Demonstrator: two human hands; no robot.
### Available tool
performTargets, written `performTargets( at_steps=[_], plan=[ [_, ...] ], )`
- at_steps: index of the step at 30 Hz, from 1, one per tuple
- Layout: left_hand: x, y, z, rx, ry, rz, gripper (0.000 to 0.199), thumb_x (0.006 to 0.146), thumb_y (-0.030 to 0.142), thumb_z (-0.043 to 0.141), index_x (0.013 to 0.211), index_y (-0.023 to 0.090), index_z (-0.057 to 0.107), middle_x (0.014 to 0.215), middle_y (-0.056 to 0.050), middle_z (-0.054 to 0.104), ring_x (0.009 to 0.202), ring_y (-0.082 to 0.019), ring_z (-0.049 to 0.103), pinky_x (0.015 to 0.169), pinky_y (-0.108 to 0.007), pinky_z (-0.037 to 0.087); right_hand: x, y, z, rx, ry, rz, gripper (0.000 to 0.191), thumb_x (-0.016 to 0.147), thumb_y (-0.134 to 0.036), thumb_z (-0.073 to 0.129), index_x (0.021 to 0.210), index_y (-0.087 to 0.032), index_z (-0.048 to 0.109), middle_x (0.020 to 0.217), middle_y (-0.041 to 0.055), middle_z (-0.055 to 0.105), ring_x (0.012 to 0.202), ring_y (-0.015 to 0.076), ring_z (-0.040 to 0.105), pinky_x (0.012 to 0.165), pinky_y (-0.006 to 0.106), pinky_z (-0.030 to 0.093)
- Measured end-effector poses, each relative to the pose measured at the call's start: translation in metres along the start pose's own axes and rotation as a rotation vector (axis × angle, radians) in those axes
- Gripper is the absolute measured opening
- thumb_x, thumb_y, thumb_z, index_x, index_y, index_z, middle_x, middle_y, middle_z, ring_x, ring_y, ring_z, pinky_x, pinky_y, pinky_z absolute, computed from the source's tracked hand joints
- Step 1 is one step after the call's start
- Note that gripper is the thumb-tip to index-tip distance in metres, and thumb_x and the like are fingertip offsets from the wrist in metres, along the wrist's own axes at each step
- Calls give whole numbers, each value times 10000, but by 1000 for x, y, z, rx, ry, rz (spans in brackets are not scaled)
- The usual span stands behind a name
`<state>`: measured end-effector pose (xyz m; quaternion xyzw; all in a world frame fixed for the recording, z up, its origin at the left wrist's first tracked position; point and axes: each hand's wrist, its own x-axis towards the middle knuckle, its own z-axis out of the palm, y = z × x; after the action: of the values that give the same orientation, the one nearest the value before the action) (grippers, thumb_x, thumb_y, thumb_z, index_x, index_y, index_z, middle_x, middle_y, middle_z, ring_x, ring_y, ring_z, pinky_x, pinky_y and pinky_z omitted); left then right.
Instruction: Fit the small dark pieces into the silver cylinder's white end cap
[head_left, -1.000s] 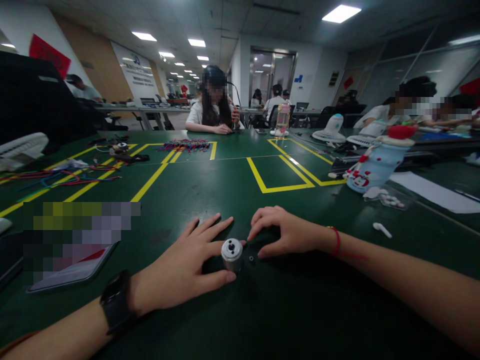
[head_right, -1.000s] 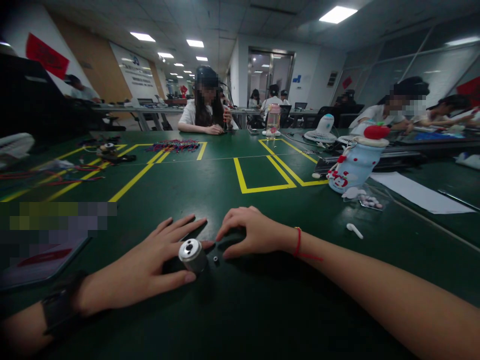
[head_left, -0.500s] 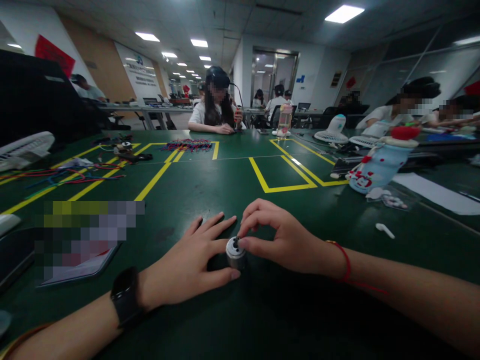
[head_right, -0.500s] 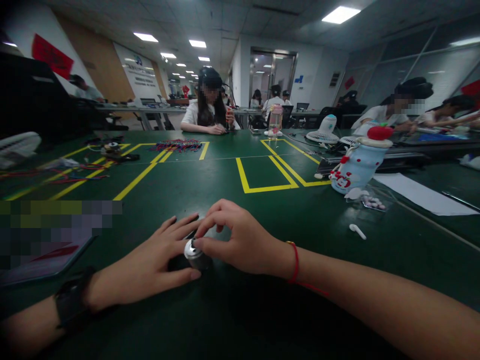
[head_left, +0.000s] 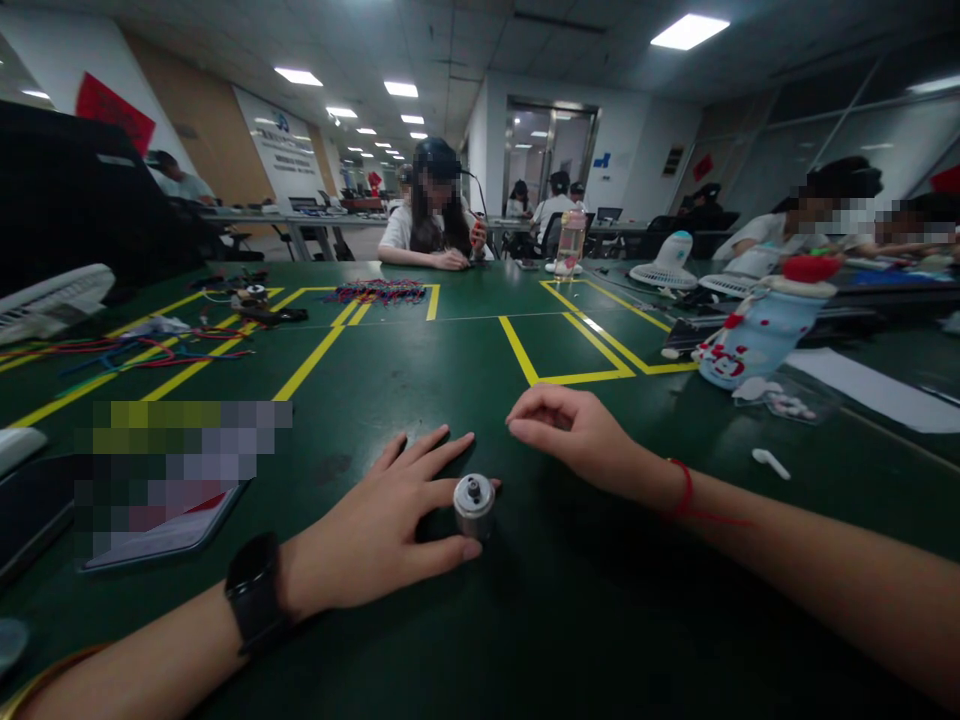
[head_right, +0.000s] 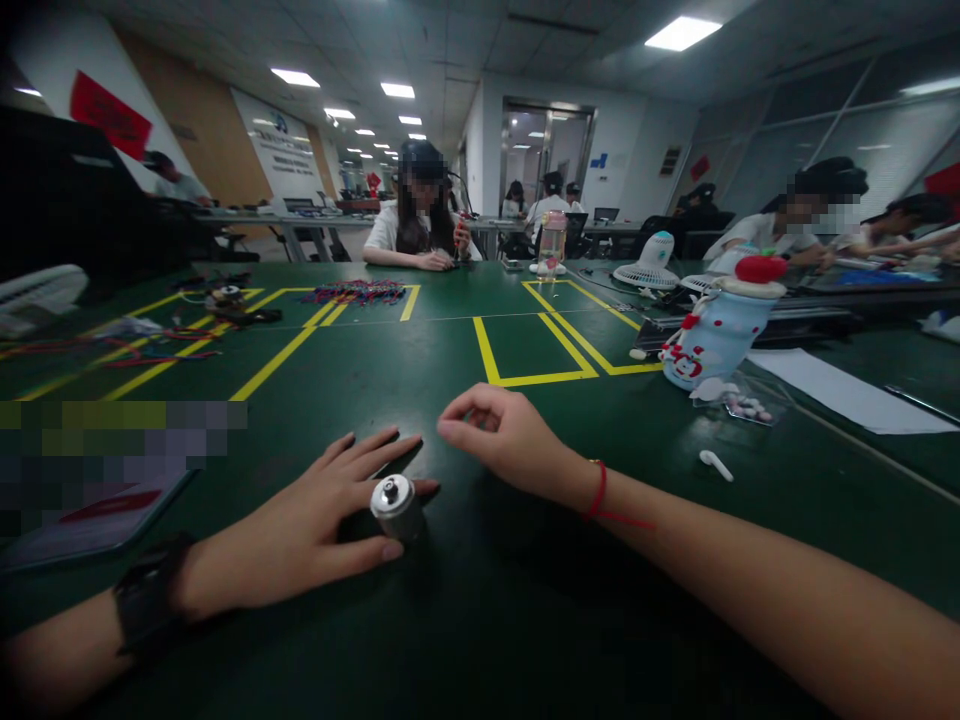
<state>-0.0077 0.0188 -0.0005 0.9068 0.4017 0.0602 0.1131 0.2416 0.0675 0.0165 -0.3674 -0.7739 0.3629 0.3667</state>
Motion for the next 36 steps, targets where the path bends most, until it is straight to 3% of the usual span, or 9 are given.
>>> performTargets(
  at_steps=[3,6,12,20,25,28,31,36],
  plan=[
    [0,0,0,-14,4,-3,523,890,589,520,1386,469,406,1580,35,176,1430,-387,149,1082,-699,124,13,33,-20,52,189,172,226,770,-365,673,831,-149,657,750,16,620,679,129,542,641,279,435],
    [1,-1,1,-19,6,-9,516,888,591,523,1379,480,408,1579,45,176,1428,-388,155,1082,-701,121,21,59,-36,66,285,227,264,793,-388,624,865,-134,635,748,23,609,629,117,519,591,273,411],
    [2,-1,1,15,-25,-18,527,898,603,494,1397,495,364,1588,40,135,1438,-372,124,1080,-699,114,20,67,-38,61,246,221,287,770,-409,648,858,-137,636,740,19,617,637,118,533,596,268,410],
    [1,1,0,-9,-13,-8,521,895,588,512,1390,469,399,1584,33,164,1432,-387,138,1082,-698,111,16,55,-34,-77,118,194,247,797,-359,635,870,-127,677,748,26,634,655,127,534,622,279,402],
    [2,0,1,-7,-10,-10,513,896,578,519,1383,459,415,1582,31,174,1435,-377,137,1086,-692,117,4,30,-9,-163,-113,106,179,817,-304,640,893,-158,711,732,8,628,641,119,512,591,259,387],
    [3,-2,3,-17,10,1,462,889,556,545,1330,429,498,1576,30,198,1438,-369,135,1098,-679,108,-7,8,11,-42,-266,18,183,879,-291,580,940,-154,686,849,28,657,733,125,572,658,258,441],
    [2,-2,4,-22,16,8,433,886,552,552,1297,415,536,1577,30,194,1437,-368,137,1103,-674,100,-17,-14,23,81,-211,-58,205,923,-293,526,1024,-165,648,981,47,652,877,141,597,770,279,468],
    [1,0,3,-12,9,6,492,889,568,537,1355,427,464,1580,19,183,1436,-366,147,1095,-683,111,-23,-33,28,-101,-126,-255,126,856,-249,634,961,-186,662,958,34,639,956,160,567,879,317,432]
  ],
)
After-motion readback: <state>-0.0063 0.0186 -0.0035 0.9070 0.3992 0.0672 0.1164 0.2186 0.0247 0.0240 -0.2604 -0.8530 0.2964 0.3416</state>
